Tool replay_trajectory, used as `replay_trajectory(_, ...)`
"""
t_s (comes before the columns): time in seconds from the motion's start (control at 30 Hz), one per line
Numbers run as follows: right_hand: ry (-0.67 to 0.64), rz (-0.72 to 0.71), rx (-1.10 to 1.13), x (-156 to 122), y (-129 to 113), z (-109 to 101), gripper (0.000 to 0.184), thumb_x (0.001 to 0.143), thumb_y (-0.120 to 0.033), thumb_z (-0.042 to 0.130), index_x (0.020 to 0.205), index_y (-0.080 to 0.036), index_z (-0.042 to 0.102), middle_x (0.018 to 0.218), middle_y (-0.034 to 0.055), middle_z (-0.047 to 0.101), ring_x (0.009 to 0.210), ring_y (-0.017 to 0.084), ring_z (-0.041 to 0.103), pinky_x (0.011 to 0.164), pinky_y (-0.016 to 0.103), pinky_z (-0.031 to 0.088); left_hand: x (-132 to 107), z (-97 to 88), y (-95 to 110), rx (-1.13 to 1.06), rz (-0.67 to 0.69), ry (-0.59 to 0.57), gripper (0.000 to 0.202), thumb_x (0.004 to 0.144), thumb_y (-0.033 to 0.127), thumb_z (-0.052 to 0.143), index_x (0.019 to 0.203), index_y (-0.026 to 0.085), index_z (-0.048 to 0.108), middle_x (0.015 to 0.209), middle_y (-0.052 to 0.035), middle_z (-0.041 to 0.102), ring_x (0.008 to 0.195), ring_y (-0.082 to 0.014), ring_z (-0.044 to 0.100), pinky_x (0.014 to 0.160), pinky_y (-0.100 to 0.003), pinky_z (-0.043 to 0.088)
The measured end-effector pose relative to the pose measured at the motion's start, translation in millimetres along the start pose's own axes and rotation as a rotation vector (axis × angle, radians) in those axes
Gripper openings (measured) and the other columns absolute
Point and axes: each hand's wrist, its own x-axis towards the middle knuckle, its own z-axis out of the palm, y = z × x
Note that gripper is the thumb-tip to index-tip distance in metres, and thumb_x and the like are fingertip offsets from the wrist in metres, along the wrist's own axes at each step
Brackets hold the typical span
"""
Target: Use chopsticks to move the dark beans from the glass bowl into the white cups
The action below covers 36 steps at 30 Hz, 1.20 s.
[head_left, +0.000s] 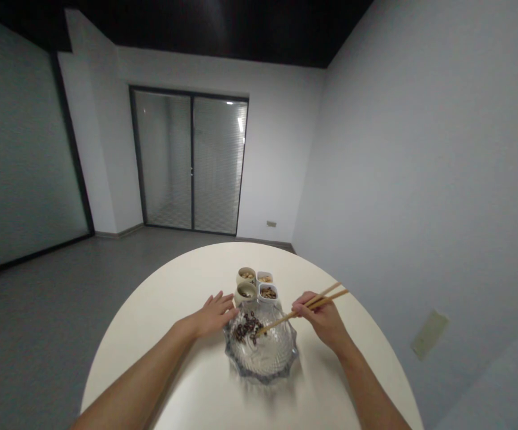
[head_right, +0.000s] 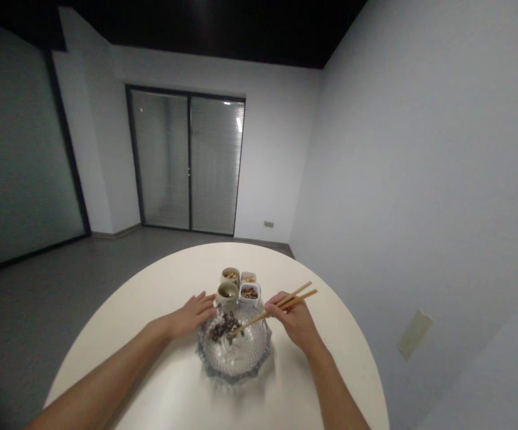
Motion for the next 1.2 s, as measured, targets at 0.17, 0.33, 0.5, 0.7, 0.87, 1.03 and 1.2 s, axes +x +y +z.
replay_trajectory(0.17,-0.187,0.023,-0.024,-5,-8,11,0.023,0.075,-0.038,0.075,0.074,-0.015,0.073,0.070,0.0045,0.067,0.068,0.014,0.062,0.063,0.022,0.048,1,-0.4,1,0.000,0.001,0.002,0.058,0.099,0.061,0.018,0.141,0.030,0.043,0.155,-0.0020,0.019,0.143,-0.0327,0.005,0.113,-0.057,0.005)
replay_trajectory(0.33,-0.183,-0.078,-0.077,-4,-10,27,0.019,0.078,-0.037,0.074,0.079,-0.018,0.075,0.076,0.0053,0.070,0.071,0.016,0.063,0.066,0.024,0.049,1,-1.5,2,-0.012,0.009,0.014,0.056,0.099,0.060,0.021,0.143,0.032,0.041,0.155,-0.0015,0.020,0.143,-0.0336,0.006,0.113,-0.059,0.006)
replay_trajectory(0.5,-0.065,-0.095,-0.072,1,-6,22,0.022,0.080,-0.039,0.071,0.084,-0.017,0.075,0.084,0.0074,0.070,0.079,0.018,0.065,0.074,0.028,0.052,0,-2.0,2,-0.004,0.001,0.005,0.059,0.099,0.063,0.018,0.141,0.031,0.043,0.155,-0.0015,0.020,0.143,-0.0336,0.006,0.113,-0.058,0.006)
replay_trajectory(0.7,0.029,-0.019,-0.096,1,-2,17,0.025,0.078,-0.042,0.071,0.080,-0.017,0.072,0.078,0.0052,0.068,0.074,0.017,0.063,0.068,0.026,0.053,-2,-2.3,0,-0.003,0.004,-0.005,0.061,0.098,0.064,0.016,0.142,0.031,0.042,0.155,-0.0016,0.018,0.143,-0.0335,0.004,0.114,-0.057,0.005)
replay_trajectory(0.87,-0.007,-0.080,-0.047,0,-1,19,0.024,0.079,-0.040,0.071,0.079,-0.017,0.071,0.078,0.0055,0.068,0.073,0.016,0.063,0.070,0.027,0.053,-1,-2.7,1,0.000,0.000,-0.011,0.062,0.098,0.065,0.014,0.142,0.031,0.041,0.156,-0.0010,0.016,0.143,-0.0338,0.004,0.113,-0.056,0.004)
replay_trajectory(1.03,-0.079,-0.107,-0.005,-1,-3,25,0.021,0.081,-0.037,0.070,0.079,-0.017,0.072,0.079,0.0057,0.068,0.076,0.016,0.064,0.072,0.027,0.052,1,-2.5,3,0.016,-0.001,-0.012,0.060,0.099,0.063,0.014,0.143,0.031,0.040,0.156,-0.0005,0.017,0.143,-0.0342,0.005,0.113,-0.057,0.004)
replay_trajectory(1.2,-0.118,-0.118,-0.030,-1,-3,28,0.019,0.082,-0.036,0.069,0.082,-0.017,0.072,0.081,0.0061,0.069,0.077,0.017,0.064,0.072,0.027,0.052,1,-3.6,4,0.011,0.002,-0.011,0.059,0.099,0.063,0.015,0.143,0.032,0.039,0.155,-0.0006,0.018,0.143,-0.0339,0.005,0.113,-0.058,0.005)
